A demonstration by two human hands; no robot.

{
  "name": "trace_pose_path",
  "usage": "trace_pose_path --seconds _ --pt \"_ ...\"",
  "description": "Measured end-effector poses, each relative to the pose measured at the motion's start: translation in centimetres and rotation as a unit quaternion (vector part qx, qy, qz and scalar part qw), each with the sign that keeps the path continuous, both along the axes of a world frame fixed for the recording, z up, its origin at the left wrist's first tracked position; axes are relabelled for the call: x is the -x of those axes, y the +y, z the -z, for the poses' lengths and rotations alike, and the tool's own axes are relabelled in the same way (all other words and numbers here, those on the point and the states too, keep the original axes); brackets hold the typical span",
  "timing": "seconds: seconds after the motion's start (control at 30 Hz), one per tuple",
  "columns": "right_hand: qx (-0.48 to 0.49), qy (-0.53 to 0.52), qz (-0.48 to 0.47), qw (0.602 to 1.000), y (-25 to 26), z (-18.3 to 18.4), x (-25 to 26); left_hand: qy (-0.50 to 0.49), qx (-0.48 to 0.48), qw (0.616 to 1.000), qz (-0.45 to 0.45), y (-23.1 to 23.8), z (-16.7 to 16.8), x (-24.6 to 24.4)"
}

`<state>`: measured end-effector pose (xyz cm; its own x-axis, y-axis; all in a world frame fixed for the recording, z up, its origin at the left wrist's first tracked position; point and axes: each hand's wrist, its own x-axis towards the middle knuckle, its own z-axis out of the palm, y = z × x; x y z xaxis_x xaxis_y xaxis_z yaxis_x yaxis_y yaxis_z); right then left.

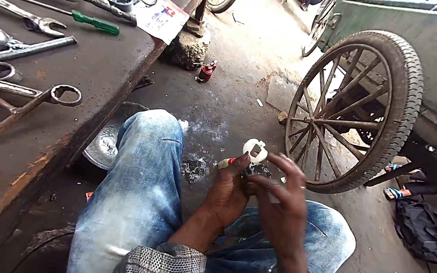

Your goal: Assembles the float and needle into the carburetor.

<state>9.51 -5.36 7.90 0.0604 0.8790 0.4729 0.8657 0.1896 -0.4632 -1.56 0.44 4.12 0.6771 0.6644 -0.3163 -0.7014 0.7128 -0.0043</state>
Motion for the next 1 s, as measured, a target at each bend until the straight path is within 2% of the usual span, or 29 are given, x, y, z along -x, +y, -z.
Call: trace_pose_path --seconds 0.1,0.2,0.27,0.4,0.53,0.73,0.87,1.0 --pt "0.002 0.124 -0.014 0.992 0.6 -3.1 -2.0 0.027 -0.039 0.998 0.040 -0.2 0.4 0.1" --pt "0.047 0.224 -0.072 0.971 2.0 -5.0 -4.3 0.035 -0.059 0.996 0.053 -0.6 0.4 -0.1" --pt "0.062 0.202 -0.085 0.974 2.8 -5.7 -4.7 0.046 -0.053 0.996 0.047 -0.8 0.2 -0.2" --pt "0.086 0.066 -0.073 0.991 3.8 -6.2 -5.2 0.076 -0.053 0.995 0.039 -0.8 0.4 -0.3" --pt "0.137 0.051 -0.118 0.982 5.1 -6.0 -6.9 0.095 -0.074 0.992 0.035 -0.7 0.7 -0.4" --pt "0.246 0.074 -0.237 0.937 7.3 -6.6 -8.5 0.085 -0.087 0.992 0.040 -0.9 0.7 -0.4" --pt "0.305 0.118 -0.320 0.889 9.0 -6.7 -9.6 0.080 -0.094 0.992 0.036 -0.9 0.5 -0.2" --pt "0.364 0.125 -0.348 0.855 10.0 -6.7 -10.2 0.083 -0.099 0.991 0.036 -0.8 0.5 -0.2"
